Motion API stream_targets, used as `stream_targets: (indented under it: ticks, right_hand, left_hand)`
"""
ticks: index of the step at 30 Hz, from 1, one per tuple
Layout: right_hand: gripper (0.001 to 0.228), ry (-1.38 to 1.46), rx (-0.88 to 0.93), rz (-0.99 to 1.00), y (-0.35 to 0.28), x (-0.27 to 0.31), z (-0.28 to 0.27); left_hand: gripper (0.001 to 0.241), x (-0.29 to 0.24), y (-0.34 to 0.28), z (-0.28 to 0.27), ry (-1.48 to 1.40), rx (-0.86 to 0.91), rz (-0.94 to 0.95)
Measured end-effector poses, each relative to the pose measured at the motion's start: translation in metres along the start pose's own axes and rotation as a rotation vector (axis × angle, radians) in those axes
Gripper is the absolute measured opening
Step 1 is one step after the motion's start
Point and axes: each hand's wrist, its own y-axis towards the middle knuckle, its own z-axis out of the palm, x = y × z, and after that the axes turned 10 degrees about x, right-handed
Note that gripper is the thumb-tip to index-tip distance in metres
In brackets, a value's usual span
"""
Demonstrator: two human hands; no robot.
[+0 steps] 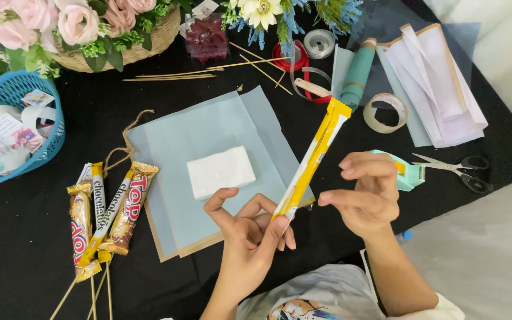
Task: Assembling a chocolate bouquet by taping chocolate bars to sticks and inserting them into a foam base.
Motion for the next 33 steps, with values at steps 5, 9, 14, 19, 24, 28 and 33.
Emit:
stream_targets:
  ticks: [5, 9, 14, 19, 24, 28, 33]
  right_hand:
    - [0.011, -0.172, 0.139, -0.190, 0.026, 0.012, -0.008]
    - [0.006, -0.172, 0.159, -0.277, 0.037, 0.010, -0.013]
    - [0.008, -0.259, 0.309, -0.317, 0.061, 0.019, -0.020]
    - [0.011, -0.242, 0.364, -0.225, 0.061, 0.021, -0.022]
    - [0.043, -0.285, 0.350, 0.120, 0.047, 0.030, -0.020]
    - [0.056, -0.120, -0.042, 0.284, 0.030, 0.043, -0.019]
    - [0.072, 0.477, -0.261, 0.651, 0.004, 0.044, -0.003]
  left_hand:
    - [0.051, -0.002, -0.003, -0.001, -0.105, 0.056, -0.093]
    - [0.053, -0.005, -0.003, -0.001, -0.071, 0.052, -0.136]
    - [0.049, -0.011, 0.000, -0.001, 0.105, 0.055, -0.151]
    - [0.045, -0.007, -0.001, -0.001, 0.287, 0.117, -0.104]
    - [0.041, 0.004, 0.001, -0.002, 0.381, 0.140, -0.018]
    - [0.042, 0.003, 0.001, 0.003, 0.299, 0.107, -0.041]
    - [0.045, 0.015, 0.005, 0.009, 0.155, 0.048, 0.004]
